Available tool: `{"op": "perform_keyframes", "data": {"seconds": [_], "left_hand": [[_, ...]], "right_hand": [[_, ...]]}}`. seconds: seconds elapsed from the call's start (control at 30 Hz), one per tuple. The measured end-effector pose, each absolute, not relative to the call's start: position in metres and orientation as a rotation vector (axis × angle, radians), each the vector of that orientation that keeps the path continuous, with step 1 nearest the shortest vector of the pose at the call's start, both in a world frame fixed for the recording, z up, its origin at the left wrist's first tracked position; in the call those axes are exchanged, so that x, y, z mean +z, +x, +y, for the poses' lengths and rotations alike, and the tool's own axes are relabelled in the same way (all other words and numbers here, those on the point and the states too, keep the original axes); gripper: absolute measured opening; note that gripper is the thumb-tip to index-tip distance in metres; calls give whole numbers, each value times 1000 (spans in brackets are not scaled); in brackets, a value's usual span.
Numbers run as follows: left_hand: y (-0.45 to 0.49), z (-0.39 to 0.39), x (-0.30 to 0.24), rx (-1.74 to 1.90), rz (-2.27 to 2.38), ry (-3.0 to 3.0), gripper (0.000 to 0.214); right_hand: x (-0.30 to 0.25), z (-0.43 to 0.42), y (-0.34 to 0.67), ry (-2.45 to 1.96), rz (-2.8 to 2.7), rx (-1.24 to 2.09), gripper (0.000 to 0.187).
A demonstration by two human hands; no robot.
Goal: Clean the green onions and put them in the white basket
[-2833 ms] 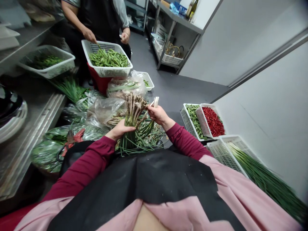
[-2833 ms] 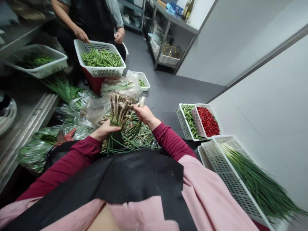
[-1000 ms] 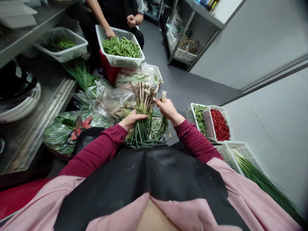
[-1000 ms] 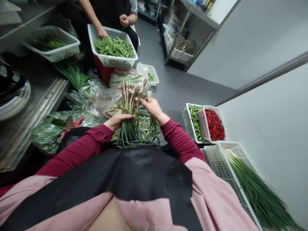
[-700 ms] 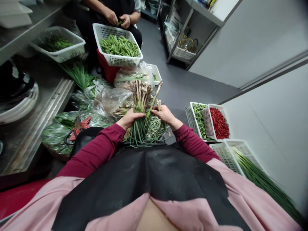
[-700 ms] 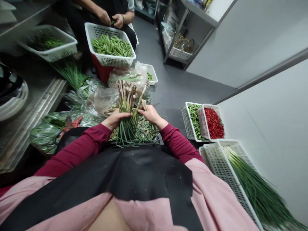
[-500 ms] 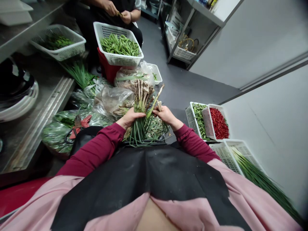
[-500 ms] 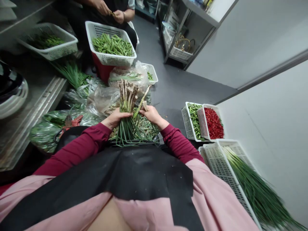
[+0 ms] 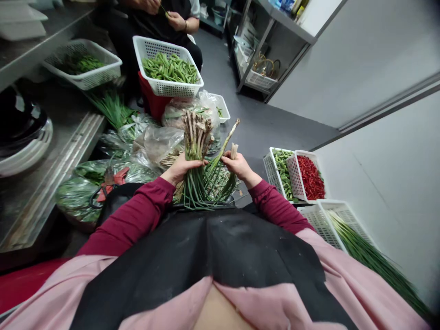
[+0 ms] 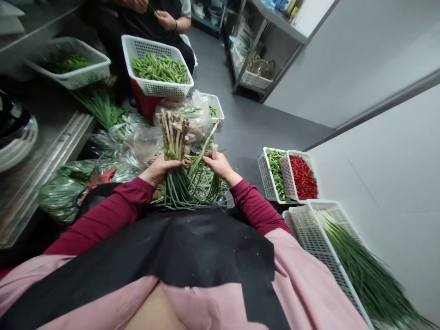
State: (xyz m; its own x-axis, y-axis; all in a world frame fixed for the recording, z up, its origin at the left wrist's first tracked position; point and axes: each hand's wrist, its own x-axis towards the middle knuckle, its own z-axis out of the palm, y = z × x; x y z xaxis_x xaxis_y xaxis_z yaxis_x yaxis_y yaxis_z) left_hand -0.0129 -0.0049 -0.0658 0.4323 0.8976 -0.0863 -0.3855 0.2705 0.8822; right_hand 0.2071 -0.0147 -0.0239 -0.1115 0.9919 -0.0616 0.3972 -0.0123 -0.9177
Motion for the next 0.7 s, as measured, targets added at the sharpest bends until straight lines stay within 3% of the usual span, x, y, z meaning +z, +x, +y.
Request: {"op": "perform_keyframes", "data": {"seconds": [0.37,0.57,0.7], "left_hand": [[-7,-10,-68,931,609,933,43],[-9,-10,-72,898,496,864,32],[-17,-9,-74,820,363,830,27]], "right_hand": [[-22,-16,179,-1613,-1546,851,27],[-21,-15,162,-1500,-1566,964,30],[-22,-11,169,-1282,-1519,1240,37]]}}
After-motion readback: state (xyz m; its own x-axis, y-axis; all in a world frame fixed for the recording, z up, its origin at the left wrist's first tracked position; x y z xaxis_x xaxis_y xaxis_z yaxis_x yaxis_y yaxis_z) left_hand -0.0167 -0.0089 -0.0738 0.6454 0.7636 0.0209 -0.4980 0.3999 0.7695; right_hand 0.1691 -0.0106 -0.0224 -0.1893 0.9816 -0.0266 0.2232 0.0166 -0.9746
